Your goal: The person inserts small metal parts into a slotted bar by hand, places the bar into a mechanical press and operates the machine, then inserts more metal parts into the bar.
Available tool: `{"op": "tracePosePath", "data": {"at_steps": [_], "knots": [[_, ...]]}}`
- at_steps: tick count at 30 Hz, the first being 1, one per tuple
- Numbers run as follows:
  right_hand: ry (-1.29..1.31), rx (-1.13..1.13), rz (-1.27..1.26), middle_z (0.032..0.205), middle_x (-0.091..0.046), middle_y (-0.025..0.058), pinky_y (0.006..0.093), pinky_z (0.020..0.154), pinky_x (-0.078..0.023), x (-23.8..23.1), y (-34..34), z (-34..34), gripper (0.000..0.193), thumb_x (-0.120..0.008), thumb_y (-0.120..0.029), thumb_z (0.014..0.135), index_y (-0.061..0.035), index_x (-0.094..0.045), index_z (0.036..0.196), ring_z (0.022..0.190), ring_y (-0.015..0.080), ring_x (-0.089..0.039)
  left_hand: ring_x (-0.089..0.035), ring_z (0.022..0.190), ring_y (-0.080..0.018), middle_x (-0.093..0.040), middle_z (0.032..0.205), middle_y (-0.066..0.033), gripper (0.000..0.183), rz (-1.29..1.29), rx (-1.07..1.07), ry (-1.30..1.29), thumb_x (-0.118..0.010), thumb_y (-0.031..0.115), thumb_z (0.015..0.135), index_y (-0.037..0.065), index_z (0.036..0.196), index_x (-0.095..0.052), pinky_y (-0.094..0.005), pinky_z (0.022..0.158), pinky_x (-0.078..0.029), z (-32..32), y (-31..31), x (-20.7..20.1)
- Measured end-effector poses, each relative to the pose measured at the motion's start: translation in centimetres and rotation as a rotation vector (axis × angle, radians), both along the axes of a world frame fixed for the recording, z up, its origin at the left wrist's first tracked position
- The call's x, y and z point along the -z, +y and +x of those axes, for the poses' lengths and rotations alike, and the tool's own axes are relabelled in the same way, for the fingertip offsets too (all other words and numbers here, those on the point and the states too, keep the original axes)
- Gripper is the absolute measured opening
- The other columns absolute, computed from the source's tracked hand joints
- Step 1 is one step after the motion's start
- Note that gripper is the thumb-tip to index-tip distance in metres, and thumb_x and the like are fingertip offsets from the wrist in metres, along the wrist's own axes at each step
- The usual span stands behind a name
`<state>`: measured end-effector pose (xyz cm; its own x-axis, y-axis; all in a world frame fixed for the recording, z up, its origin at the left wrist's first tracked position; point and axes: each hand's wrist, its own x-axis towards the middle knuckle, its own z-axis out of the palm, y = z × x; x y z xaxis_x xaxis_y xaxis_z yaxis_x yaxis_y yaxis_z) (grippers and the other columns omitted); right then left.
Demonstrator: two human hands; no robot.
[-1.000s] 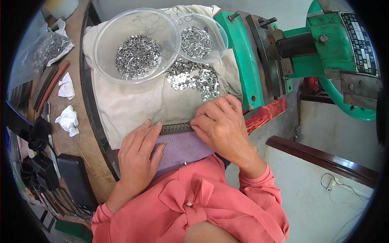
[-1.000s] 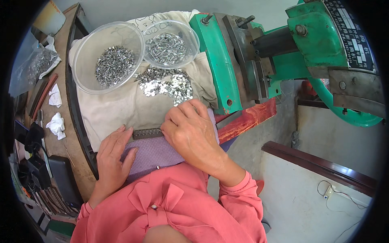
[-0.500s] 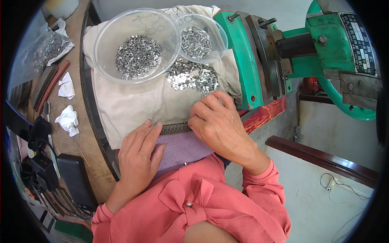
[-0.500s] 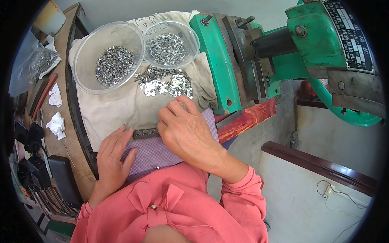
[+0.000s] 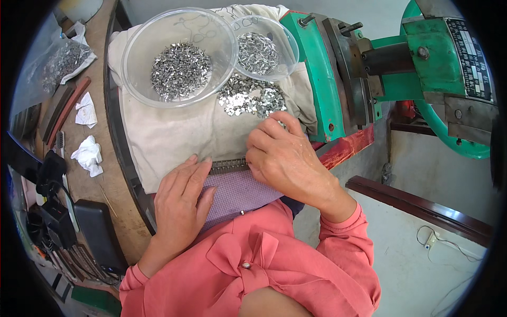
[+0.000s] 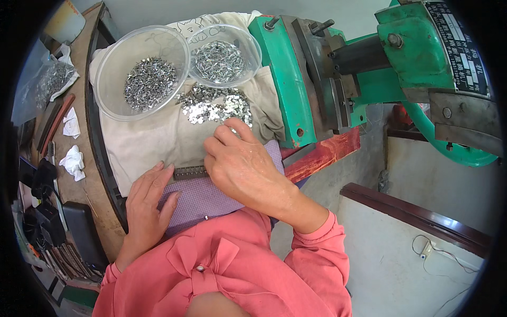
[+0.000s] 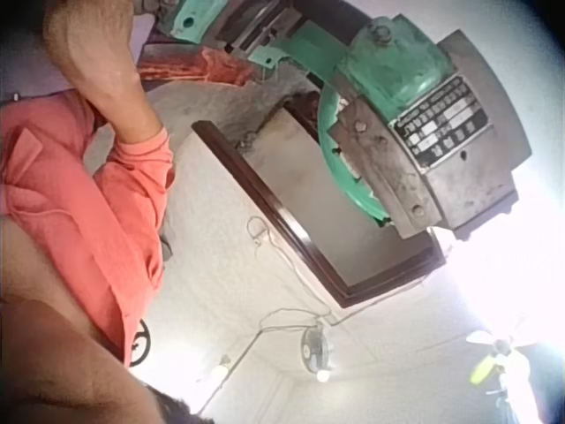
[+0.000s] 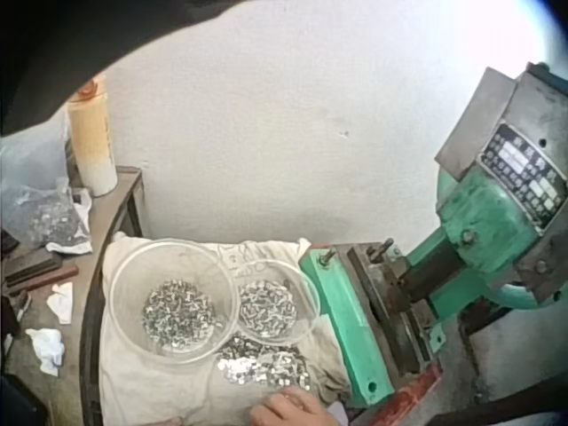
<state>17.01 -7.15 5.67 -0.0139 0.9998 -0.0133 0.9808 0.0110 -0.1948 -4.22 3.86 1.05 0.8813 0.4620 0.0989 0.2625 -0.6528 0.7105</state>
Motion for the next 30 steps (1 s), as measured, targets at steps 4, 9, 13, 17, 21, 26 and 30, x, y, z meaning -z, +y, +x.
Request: {"op": "tracePosePath", "data": {"at_steps": [4, 9, 13, 17, 21, 26, 30], "knots": [[-0.065, 0.088, 0.132, 0.088, -0.061, -0.0012, 0.0407, 0.100, -0.039, -1.0, 0.3, 1.3, 0.012, -0.076, -0.009, 0.066, -0.0106, -0.066, 0.072, 0.095, 0.0199, -0.060, -0.062, 0.120, -0.0348, -0.067, 0.122, -0.0164, 0.055, -0.027, 0.010, 0.008, -0.078, 0.005, 0.078, 0.004, 0.131, -0.064, -0.0427, 0.099, -0.048, 0.0, 0.1, -0.2], [-0.216, 0.196, 0.380, 0.089, -0.064, -0.0021, 0.0405, 0.098, -0.037, -2.9, 2.6, 4.8, 0.014, -0.079, -0.008, 0.068, -0.0135, -0.067, 0.075, 0.095, 0.0215, -0.061, -0.062, 0.120, -0.0367, -0.066, 0.127, -0.0199, 0.056, -0.048, 0.019, 0.016, -0.077, 0.003, 0.077, 0.003, 0.132, -0.063, -0.0429, 0.101, -0.047, -0.1, 0.1, -0.2], [-0.282, 0.248, 0.447, 0.088, -0.065, -0.0001, 0.0427, 0.097, -0.039, -1.2, 4.7, 8.7, 0.006, -0.078, -0.012, 0.074, -0.0110, -0.072, 0.075, 0.094, 0.0229, -0.061, -0.062, 0.119, -0.0369, -0.066, 0.126, -0.0205, 0.056, -0.046, 0.014, 0.009, -0.077, 0.002, 0.077, 0.003, 0.131, -0.064, -0.0424, 0.101, -0.047, -0.1, 0.1, -0.1], [-0.297, 0.282, 0.483, 0.087, -0.066, -0.0004, 0.0425, 0.096, -0.039, 0.1, 4.2, 9.5, 0.006, -0.079, -0.013, 0.075, -0.0117, -0.074, 0.077, 0.094, 0.0229, -0.061, -0.062, 0.119, -0.0366, -0.067, 0.125, -0.0203, 0.055, -0.057, 0.015, 0.010, -0.077, 0.002, 0.077, 0.003, 0.130, -0.064, -0.0418, 0.100, -0.047, 0.0, 0.1, -0.1], [-0.159, 0.324, 0.508, 0.090, -0.067, -0.0016, 0.0405, 0.093, -0.038, 0.2, 2.2, 6.7, 0.012, -0.082, -0.014, 0.073, -0.0144, -0.072, 0.080, 0.096, 0.0228, -0.061, -0.063, 0.118, -0.0358, -0.067, 0.124, -0.0199, 0.055, -0.066, 0.008, 0.008, -0.077, 0.001, 0.077, 0.003, 0.130, -0.064, -0.0415, 0.100, -0.047, -0.1, 0.3, 0.0], [0.129, 0.252, 0.383, 0.092, -0.065, -0.0022, 0.0426, 0.094, -0.037, 1.0, -1.7, 1.4, 0.017, -0.083, -0.015, 0.069, -0.0144, -0.072, 0.081, 0.095, 0.0222, -0.059, -0.063, 0.116, -0.0354, -0.068, 0.117, -0.0173, 0.054, -0.073, 0.001, -0.010, -0.077, 0.000, 0.076, 0.004, 0.128, -0.066, -0.0411, 0.099, -0.047, 0.3, 0.5, 0.3], [0.173, 0.273, 0.338, 0.092, -0.067, -0.0040, 0.0435, 0.097, -0.037, 2.3, -3.3, -0.8, 0.017, -0.085, -0.016, 0.068, -0.0160, -0.076, 0.082, 0.095, 0.0204, -0.059, -0.065, 0.113, -0.0313, -0.068, 0.113, -0.0113, 0.058, -0.023, -0.004, -0.031, -0.080, 0.002, 0.072, 0.005, 0.128, -0.067, -0.0408, 0.094, -0.047, 0.6, 0.3, 0.6]]}}
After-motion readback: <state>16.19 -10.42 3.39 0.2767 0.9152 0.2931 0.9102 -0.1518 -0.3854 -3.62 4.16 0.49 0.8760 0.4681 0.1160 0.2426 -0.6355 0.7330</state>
